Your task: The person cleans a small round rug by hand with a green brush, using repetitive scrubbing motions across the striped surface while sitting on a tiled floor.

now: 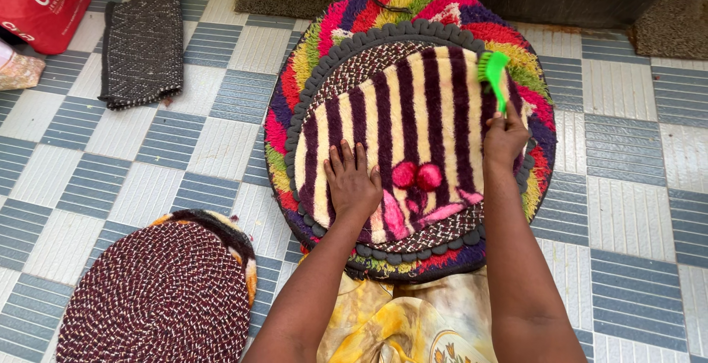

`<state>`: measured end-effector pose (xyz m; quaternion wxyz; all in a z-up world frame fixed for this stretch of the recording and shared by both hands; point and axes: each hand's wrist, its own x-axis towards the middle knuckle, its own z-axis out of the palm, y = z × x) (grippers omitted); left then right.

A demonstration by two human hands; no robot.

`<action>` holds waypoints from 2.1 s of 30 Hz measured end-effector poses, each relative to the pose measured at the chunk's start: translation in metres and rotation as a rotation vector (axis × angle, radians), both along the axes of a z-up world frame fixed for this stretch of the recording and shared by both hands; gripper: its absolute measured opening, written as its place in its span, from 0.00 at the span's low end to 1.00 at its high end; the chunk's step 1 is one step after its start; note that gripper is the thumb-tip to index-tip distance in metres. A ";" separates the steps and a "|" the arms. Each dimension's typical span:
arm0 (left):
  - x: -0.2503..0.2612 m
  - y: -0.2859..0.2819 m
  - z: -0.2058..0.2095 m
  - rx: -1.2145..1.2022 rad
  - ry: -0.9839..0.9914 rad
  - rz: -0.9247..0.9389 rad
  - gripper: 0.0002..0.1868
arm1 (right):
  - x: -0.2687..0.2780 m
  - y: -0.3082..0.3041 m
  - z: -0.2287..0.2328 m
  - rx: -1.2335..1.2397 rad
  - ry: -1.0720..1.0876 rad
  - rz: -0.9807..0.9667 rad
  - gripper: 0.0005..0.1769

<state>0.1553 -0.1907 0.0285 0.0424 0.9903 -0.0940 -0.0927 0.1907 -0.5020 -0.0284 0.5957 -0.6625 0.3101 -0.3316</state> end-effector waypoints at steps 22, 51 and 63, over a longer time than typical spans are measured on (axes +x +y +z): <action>-0.002 0.000 0.005 0.032 0.027 0.005 0.37 | -0.032 0.125 0.037 0.303 0.116 0.444 0.21; -0.002 0.000 0.003 0.014 -0.002 0.004 0.37 | -0.050 0.060 0.030 0.124 0.153 0.116 0.20; -0.001 0.000 0.000 0.010 -0.018 0.009 0.37 | -0.057 0.014 0.009 0.078 0.083 0.064 0.20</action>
